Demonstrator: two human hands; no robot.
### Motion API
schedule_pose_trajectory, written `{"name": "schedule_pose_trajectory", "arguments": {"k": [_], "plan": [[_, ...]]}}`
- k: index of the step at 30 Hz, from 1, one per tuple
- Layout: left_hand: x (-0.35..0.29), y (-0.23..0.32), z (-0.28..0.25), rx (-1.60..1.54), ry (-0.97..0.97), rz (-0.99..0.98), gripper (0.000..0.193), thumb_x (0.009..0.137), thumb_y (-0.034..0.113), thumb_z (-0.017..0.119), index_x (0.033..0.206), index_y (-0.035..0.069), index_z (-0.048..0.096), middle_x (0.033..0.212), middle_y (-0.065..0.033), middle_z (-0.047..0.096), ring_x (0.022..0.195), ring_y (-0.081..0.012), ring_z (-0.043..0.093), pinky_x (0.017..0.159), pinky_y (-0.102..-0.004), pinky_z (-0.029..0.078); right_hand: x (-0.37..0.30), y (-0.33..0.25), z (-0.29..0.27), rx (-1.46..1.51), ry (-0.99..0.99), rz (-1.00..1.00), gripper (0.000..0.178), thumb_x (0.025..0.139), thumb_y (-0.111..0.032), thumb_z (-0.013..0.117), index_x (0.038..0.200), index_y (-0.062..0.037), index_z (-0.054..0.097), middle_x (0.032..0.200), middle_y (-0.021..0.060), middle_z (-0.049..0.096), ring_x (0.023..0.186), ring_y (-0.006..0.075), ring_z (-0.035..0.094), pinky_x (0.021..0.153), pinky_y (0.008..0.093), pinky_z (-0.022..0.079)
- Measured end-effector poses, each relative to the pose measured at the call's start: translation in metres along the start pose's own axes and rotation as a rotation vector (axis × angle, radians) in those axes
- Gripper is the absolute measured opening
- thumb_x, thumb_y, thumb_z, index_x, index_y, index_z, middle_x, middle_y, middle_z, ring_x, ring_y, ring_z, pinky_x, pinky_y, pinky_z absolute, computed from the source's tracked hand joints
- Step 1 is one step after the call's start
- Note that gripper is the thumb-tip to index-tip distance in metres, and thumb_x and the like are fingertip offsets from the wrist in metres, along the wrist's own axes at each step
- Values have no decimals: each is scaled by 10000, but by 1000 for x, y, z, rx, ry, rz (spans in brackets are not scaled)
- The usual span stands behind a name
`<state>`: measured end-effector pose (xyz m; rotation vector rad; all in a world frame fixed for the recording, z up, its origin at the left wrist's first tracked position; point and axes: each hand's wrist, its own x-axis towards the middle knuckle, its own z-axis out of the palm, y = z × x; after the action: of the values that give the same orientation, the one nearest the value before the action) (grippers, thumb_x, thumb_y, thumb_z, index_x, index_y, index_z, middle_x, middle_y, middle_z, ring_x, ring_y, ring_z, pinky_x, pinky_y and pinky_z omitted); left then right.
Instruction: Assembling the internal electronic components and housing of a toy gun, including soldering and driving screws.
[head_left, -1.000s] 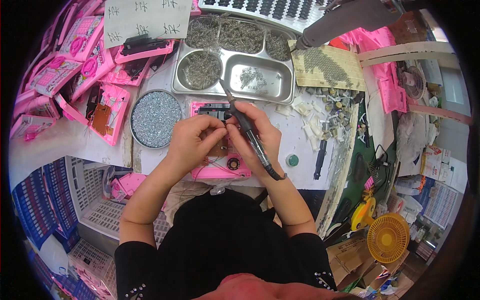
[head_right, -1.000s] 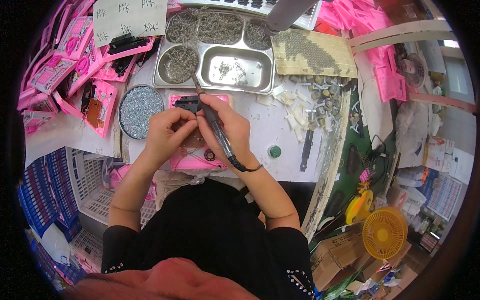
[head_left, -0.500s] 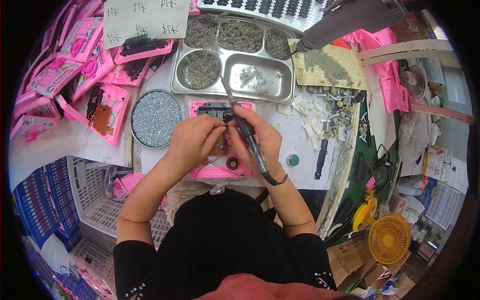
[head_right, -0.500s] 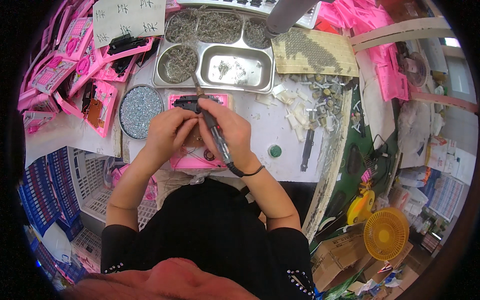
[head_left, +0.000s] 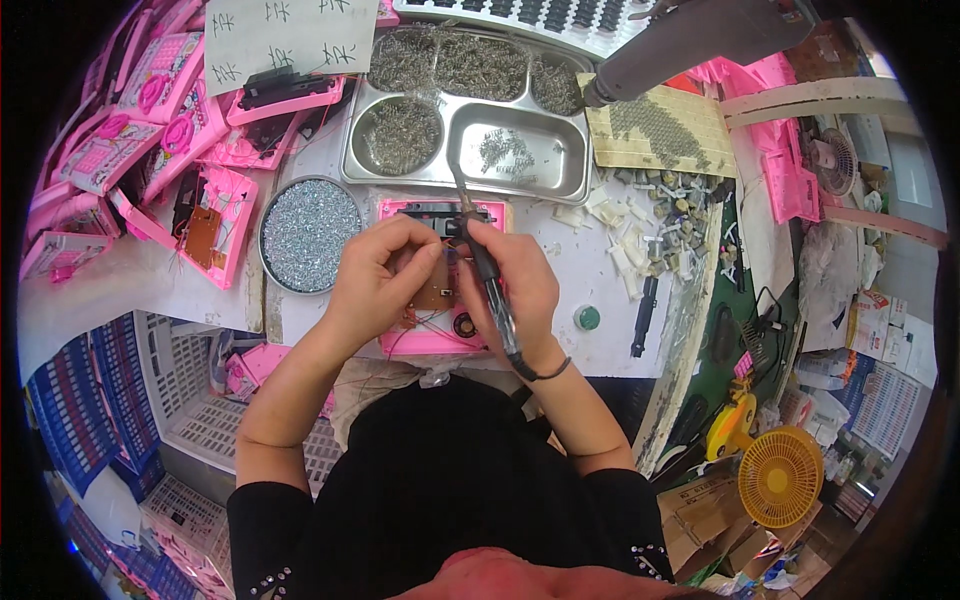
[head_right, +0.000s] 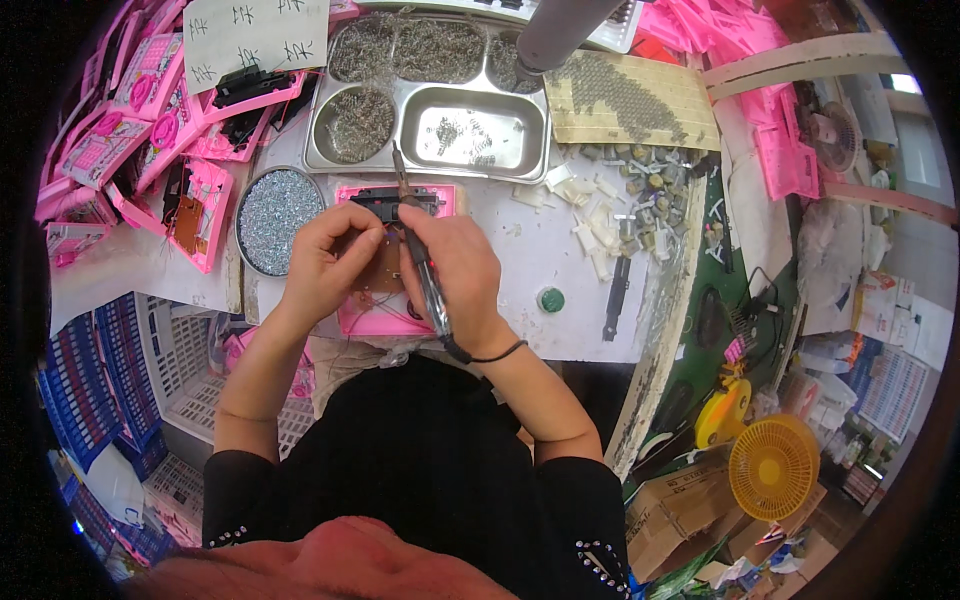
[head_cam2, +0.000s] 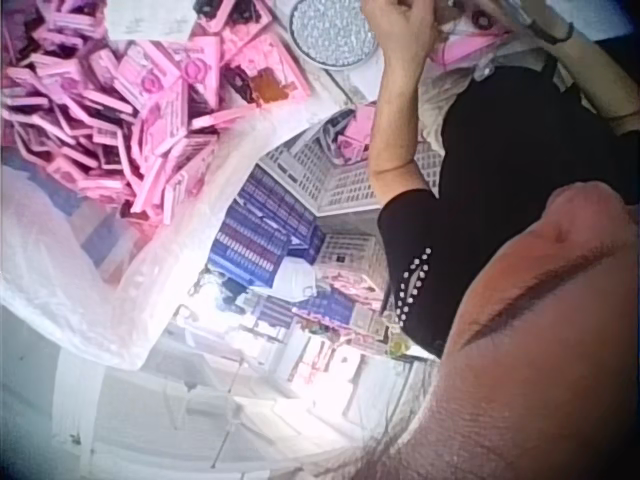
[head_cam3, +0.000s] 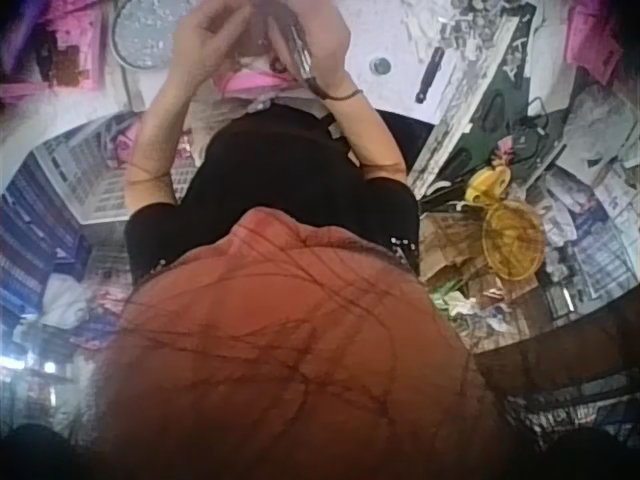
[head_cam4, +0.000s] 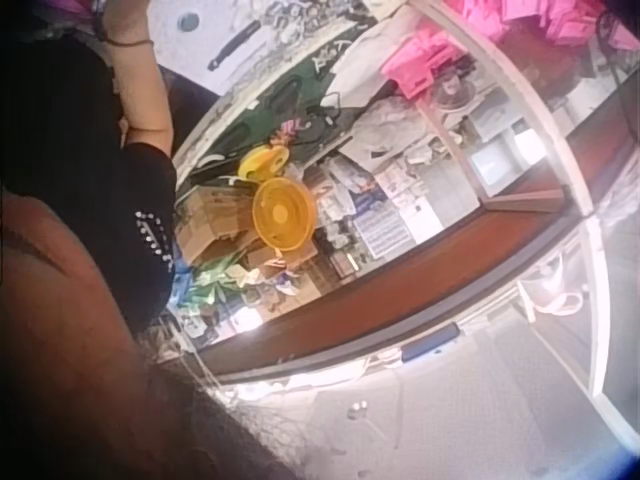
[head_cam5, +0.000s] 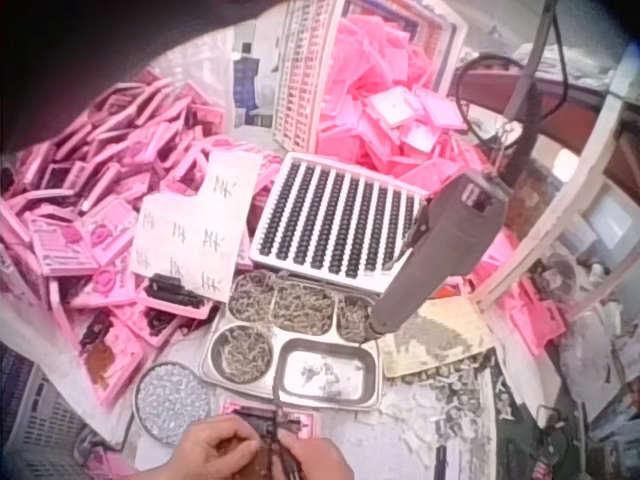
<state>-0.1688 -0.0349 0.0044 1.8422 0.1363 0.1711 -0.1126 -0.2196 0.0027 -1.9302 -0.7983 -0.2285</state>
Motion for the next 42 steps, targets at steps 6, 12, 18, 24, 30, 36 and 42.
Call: {"name": "schedule_pose_trajectory", "arguments": {"k": [6,12,18,24,30,36,42], "plan": [[4,12,5,202,20,63,58,900,80,719,915,24,719,751,-60,584,612,-169,578,568,-322,450,-30,2,6,13,11,-10,546,829,35,761,1342,-32,587,1063,124,764,867,224,739,1152,544,361],[-2,5,15,368,16,90,51,868,81,737,905,46,729,740,-78,593,605,-220,591,554,-347,458,-25,10,-13,91,37,7,532,811,9,785,1314,-28,613,1004,109,767,835,221,723,1104,525,410],[-2,4,16,234,104,176,68,867,69,745,929,48,726,761,-77,623,644,-228,639,587,-354,503,-22,19,-34,191,128,74,390,810,11,782,1181,30,663,842,107,715,799,264,656,850,404,509],[0,-3,21,261,0,332,82,871,39,744,945,29,708,897,-102,698,700,-224,681,612,-336,546,-20,18,-31,274,201,143,348,814,29,776,1145,51,669,837,125,687,780,260,643,745,368,513],[-9,3,21,257,37,130,82,857,28,746,928,23,703,901,-92,696,692,-212,679,595,-318,548,-15,24,-41,176,60,-68,347,780,-9,810,1106,14,694,748,98,650,702,279,617,696,373,507],[-14,3,28,279,180,157,77,839,6,750,907,17,714,886,-72,675,647,-179,656,578,-306,534,-15,18,-54,201,-58,-99,296,870,-90,781,1125,21,678,741,107,604,668,249,548,647,355,453],[-7,5,23,320,161,76,53,834,22,749,850,27,699,815,-59,604,603,-172,610,550,-305,494,-14,22,-54,182,-68,-183,261,837,-67,770,1069,19,688,706,89,602,600,246,548,632,377,472]]}}
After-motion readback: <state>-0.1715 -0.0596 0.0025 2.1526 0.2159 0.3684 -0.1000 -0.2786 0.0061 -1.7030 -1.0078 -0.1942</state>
